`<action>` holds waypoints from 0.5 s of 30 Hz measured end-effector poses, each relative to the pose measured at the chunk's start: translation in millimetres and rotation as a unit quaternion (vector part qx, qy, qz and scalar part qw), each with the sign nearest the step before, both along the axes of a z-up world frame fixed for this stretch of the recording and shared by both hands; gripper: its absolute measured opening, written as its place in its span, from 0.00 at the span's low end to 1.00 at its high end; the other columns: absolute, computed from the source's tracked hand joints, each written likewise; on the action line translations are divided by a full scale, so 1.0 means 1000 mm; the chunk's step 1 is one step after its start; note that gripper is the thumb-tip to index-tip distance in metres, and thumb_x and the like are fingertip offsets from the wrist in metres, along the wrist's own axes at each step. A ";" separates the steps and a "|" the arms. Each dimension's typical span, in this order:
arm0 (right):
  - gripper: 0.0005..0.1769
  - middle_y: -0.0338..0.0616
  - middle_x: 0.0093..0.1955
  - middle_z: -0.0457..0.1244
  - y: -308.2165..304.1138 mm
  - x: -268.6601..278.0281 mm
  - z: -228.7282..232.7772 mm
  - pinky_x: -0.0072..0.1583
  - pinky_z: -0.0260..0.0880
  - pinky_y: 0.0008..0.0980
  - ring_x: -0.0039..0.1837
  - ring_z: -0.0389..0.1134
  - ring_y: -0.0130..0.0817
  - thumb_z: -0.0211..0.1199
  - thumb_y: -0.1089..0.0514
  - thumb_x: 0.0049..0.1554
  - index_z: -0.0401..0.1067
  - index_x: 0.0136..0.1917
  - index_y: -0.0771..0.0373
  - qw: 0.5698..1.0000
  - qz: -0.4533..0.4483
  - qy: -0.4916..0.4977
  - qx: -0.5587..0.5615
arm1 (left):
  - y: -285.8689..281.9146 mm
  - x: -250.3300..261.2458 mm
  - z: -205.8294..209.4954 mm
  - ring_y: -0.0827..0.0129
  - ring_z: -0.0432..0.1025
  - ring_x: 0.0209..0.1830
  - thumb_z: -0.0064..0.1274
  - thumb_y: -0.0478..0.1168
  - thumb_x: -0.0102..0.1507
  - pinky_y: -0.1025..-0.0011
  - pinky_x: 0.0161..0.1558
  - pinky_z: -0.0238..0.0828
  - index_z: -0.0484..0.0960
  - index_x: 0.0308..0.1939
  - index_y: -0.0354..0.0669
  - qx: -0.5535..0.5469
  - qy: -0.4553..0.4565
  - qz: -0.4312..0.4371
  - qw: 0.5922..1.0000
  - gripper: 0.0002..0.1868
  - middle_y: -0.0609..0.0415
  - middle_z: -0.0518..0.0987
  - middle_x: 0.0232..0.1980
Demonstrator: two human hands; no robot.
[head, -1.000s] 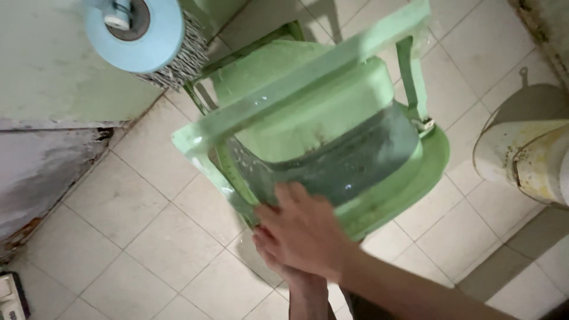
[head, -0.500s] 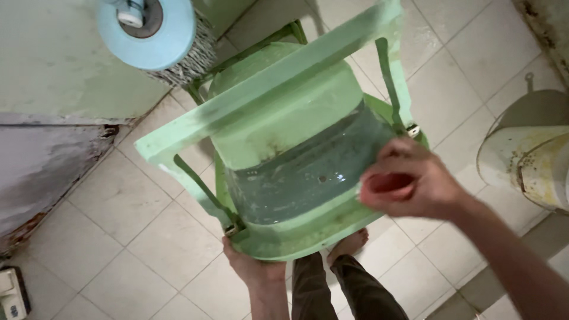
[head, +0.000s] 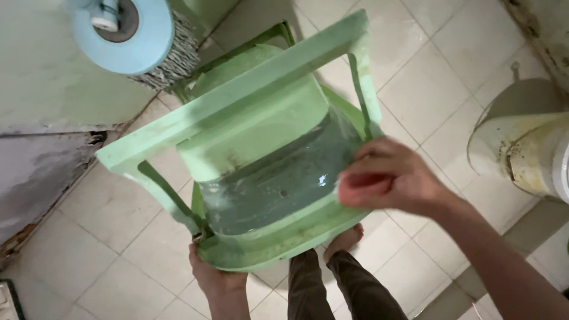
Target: The person scrubs a light green plastic basin with a pink sponge, repeatedly rinsing it with water from a bucket. They clean the interior, exterior, and rim of the basin, turning it over to access all surfaces.
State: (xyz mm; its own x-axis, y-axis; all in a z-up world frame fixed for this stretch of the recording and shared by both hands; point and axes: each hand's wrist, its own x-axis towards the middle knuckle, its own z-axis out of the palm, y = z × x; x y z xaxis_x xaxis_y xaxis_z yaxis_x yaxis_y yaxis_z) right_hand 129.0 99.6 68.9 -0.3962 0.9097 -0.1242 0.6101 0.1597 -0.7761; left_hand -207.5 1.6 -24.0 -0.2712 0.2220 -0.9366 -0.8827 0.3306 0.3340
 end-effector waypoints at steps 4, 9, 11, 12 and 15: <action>0.15 0.38 0.48 0.66 -0.005 -0.034 0.008 0.50 0.70 0.30 0.50 0.68 0.33 0.75 0.44 0.48 0.82 0.47 0.49 0.998 -0.041 -0.017 0.034 | 0.000 0.019 -0.007 0.55 0.68 0.68 0.22 0.57 0.70 0.46 0.65 0.67 0.72 0.65 0.52 0.021 0.003 0.013 1.000 0.29 0.52 0.75 0.65; 0.18 0.42 0.42 0.64 -0.045 -0.094 -0.007 0.42 0.66 0.40 0.44 0.67 0.38 0.78 0.41 0.43 0.80 0.41 0.51 0.993 0.066 -0.026 0.095 | -0.025 0.034 -0.014 0.55 0.67 0.68 0.24 0.58 0.70 0.50 0.65 0.65 0.72 0.66 0.53 0.056 0.011 0.015 0.998 0.29 0.55 0.75 0.66; 0.14 0.39 0.41 0.65 -0.043 -0.075 -0.013 0.42 0.69 0.35 0.43 0.68 0.35 0.77 0.43 0.46 0.79 0.40 0.50 0.997 0.011 -0.006 0.071 | -0.028 0.031 -0.017 0.56 0.68 0.67 0.25 0.58 0.70 0.49 0.64 0.65 0.72 0.66 0.53 0.043 0.011 0.009 0.999 0.29 0.54 0.74 0.66; 0.13 0.38 0.44 0.67 -0.037 -0.058 -0.019 0.42 0.72 0.31 0.43 0.70 0.31 0.75 0.45 0.48 0.80 0.42 0.50 0.998 -0.048 0.006 0.036 | -0.030 0.028 -0.018 0.56 0.68 0.67 0.25 0.58 0.70 0.49 0.64 0.65 0.72 0.66 0.53 0.034 0.006 0.003 0.999 0.29 0.54 0.74 0.66; 0.10 0.35 0.48 0.70 -0.021 -0.004 -0.028 0.47 0.76 0.29 0.45 0.73 0.26 0.71 0.45 0.55 0.80 0.45 0.50 0.969 -0.240 -0.005 -0.059 | -0.040 0.016 -0.016 0.57 0.68 0.68 0.26 0.58 0.70 0.48 0.65 0.65 0.71 0.67 0.52 -0.006 -0.004 -0.006 1.000 0.29 0.54 0.73 0.68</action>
State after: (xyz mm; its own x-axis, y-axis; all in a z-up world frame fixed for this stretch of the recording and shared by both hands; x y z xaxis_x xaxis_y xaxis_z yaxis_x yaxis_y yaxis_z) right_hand 124.5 78.8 41.0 0.0709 0.9681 -0.2403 0.5993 -0.2339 -0.7656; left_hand -191.1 -38.0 -39.8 -0.2618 0.2142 -0.9410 -0.8810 0.3450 0.3237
